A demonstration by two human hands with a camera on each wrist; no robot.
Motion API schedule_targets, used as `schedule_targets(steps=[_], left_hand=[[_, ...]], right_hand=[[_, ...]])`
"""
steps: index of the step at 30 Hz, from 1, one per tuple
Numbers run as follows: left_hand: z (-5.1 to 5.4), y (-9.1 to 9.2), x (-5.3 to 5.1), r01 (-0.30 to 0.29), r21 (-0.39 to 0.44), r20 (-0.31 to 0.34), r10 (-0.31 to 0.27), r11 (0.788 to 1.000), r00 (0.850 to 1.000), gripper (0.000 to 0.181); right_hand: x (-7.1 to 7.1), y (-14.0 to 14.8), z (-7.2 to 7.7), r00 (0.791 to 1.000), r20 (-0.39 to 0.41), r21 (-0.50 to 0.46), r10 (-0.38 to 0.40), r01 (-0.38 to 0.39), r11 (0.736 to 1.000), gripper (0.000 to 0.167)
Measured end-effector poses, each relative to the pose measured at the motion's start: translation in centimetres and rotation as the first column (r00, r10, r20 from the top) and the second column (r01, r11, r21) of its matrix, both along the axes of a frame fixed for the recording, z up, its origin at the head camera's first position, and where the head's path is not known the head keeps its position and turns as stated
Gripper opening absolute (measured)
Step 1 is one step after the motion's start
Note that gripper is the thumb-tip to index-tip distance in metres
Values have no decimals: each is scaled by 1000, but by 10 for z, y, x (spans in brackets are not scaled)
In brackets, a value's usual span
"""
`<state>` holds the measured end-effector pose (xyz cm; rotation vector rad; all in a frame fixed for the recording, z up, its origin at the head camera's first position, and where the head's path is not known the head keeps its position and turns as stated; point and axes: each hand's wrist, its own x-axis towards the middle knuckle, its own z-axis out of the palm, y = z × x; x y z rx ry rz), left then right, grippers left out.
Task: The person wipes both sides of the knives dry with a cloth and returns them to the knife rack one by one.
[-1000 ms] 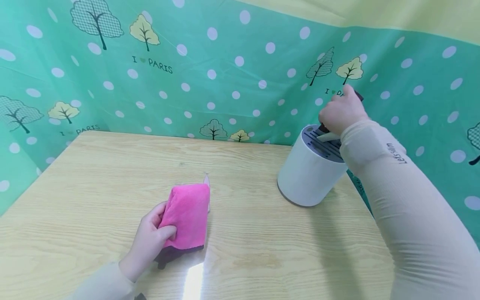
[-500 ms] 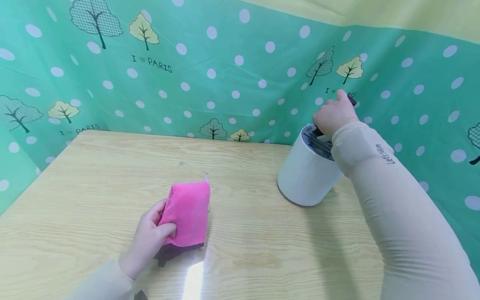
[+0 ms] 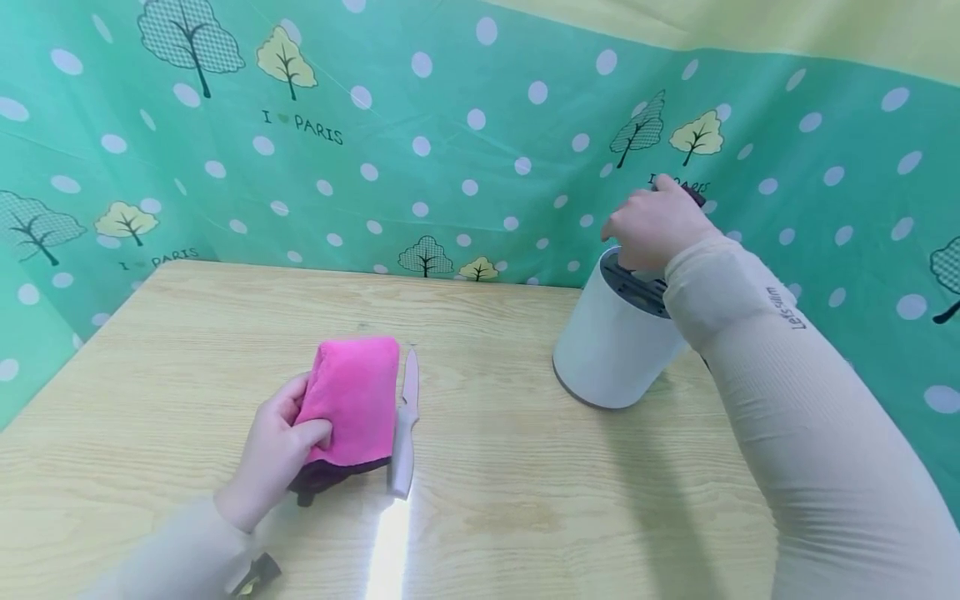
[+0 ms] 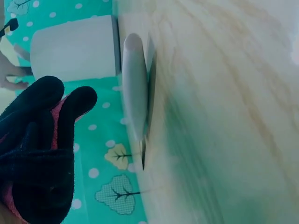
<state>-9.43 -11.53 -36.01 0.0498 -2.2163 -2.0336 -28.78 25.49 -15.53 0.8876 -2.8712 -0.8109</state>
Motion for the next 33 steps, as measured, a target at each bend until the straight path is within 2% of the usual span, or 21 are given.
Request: schedule_targets(steps=[4, 8, 12, 16, 19, 23, 28, 33], left_hand=[[4, -3, 0, -8, -4, 8, 8, 1000, 1000, 60], [5, -6, -1, -17, -11, 11, 17, 1000, 1000, 60], [4, -8, -2, -19, -13, 15, 19, 1000, 1000, 60], [3, -10, -2, -23, -15, 23, 23, 1000, 999, 61], [3, -10, -2, -27, -14, 18, 27, 1000, 999, 61], [4, -9, -1, -26, -9, 2, 26, 1000, 1000, 59], [4, -9, 0, -32, -11, -7, 32, 999, 999, 58], [2, -11, 0, -42, -26, -5, 41, 999, 999, 58]], right_hand=[[10, -11, -9, 991, -101, -134, 93, -106, 985, 29], [20, -27, -30, 945, -260, -258, 199, -266, 929, 13], [29, -46, -55, 918, -330, -344, 219, -334, 878, 5], [42, -65, -81, 923, -315, -473, 223, -356, 806, 8], [53, -79, -104, 943, -257, -556, 211, -323, 766, 12], [66, -94, -138, 968, -174, -616, 183, -252, 747, 17], [78, -107, -174, 974, -147, -649, 170, -225, 727, 16], [86, -118, -198, 976, -134, -673, 174, -219, 707, 14]])
